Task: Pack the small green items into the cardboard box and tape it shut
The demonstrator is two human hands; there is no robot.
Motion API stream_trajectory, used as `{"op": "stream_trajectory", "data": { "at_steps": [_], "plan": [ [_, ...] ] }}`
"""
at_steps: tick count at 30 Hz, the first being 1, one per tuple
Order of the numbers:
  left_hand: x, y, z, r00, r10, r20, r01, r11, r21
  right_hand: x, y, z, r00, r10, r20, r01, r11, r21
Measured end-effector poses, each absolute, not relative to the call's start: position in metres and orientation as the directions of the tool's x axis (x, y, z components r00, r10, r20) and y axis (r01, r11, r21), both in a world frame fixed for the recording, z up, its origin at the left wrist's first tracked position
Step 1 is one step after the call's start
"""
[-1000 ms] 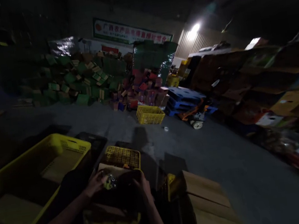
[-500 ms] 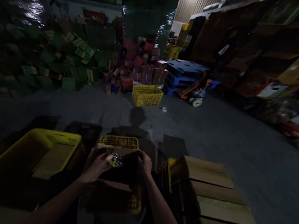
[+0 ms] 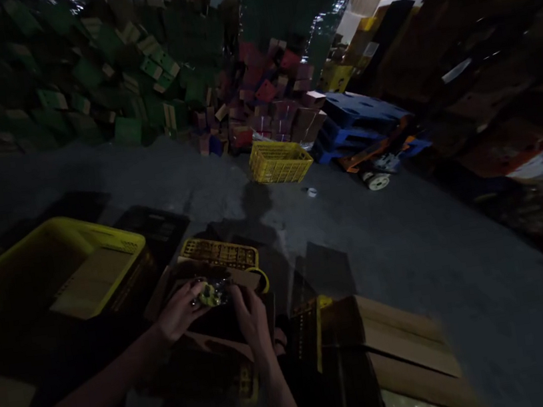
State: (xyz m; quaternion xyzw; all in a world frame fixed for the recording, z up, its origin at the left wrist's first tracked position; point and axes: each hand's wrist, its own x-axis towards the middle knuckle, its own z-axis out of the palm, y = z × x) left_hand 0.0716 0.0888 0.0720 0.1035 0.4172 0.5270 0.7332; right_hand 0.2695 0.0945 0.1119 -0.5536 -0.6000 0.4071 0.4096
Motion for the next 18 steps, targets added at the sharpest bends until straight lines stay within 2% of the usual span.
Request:
{"op": "stream_trajectory", "data": {
  "at_steps": [2, 4, 7, 12, 18],
  "plan": [
    [0.072, 0.091, 0.074, 0.093, 0.863, -0.496, -0.708, 0.408, 0.576, 0.258, 0.09, 0.115, -0.095, 0.994, -0.05, 0.169, -0.033, -0.985],
    [0.072, 0.091, 0.076, 0.107, 0.878, -0.466, -0.715, 0.394, 0.577, 0.253, 0.09, 0.114, -0.1, 0.992, -0.078, 0.086, -0.069, -0.994],
    [0.071, 0.092, 0.078, 0.103, 0.895, -0.434, -0.674, 0.384, 0.631, 0.257, 0.097, 0.108, -0.062, 0.994, -0.094, 0.029, -0.092, -0.995],
    [0.07, 0.094, 0.079, -0.058, 0.907, -0.418, -0.589, 0.307, 0.748, 0.266, 0.102, 0.099, 0.039, 0.986, -0.161, -0.057, -0.159, -0.986],
    [0.073, 0.094, 0.084, -0.17, 0.887, -0.43, -0.589, 0.259, 0.766, 0.264, 0.1, 0.097, 0.058, 0.97, -0.236, -0.172, -0.223, -0.959]
  ]
}}
